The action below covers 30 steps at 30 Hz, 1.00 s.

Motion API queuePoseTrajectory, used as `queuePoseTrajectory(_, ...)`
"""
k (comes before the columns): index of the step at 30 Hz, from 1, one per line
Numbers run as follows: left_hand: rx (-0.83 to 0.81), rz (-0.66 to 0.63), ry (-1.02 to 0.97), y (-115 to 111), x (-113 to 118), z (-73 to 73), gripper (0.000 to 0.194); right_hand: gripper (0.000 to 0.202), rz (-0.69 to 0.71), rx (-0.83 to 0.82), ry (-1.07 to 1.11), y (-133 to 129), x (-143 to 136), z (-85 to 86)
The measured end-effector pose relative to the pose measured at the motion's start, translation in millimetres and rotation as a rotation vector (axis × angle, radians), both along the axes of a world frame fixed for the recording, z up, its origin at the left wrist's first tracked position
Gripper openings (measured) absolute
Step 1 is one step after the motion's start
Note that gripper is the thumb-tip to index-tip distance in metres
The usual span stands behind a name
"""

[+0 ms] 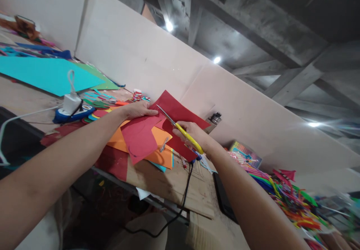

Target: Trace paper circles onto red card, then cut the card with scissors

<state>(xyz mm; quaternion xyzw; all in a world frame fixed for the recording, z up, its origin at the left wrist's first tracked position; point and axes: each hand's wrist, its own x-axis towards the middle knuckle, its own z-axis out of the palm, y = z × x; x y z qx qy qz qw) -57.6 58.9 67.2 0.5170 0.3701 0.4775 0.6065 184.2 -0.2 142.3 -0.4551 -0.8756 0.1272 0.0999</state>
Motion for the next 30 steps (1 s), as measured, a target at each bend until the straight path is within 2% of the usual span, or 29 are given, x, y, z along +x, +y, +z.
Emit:
queuePoseTrajectory(7,0.035,-0.068,0.005,-2,-4,2.3,0.014,0.024,0.024,0.033,-0.021,6,-1,-0.4)
queuePoseTrajectory(14,-0.031,-0.016,-0.031,-4,-3,4.0,0.006,0.02,0.056,0.044,-0.025,7,-2,-0.4)
queuePoseTrajectory(19,-0.084,-0.081,-0.041,-1,-3,-1.3,0.012,0.021,0.114,0.073,-0.042,11,-9,-1.5)
queuePoseTrajectory(23,-0.187,-0.05,-0.107,5,-7,-6.0,0.024,0.02,0.096,0.088,-0.07,16,-16,-3.5)
queuePoseTrajectory(27,-0.168,-0.13,-0.083,12,-13,-11.9,0.02,0.018,0.08,0.098,-0.065,24,-20,-6.3)
queuePoseTrajectory(30,-0.207,-0.156,-0.073,17,-18,-17.2,0.019,0.018,0.04,0.04,-0.029,30,-23,-12.1)
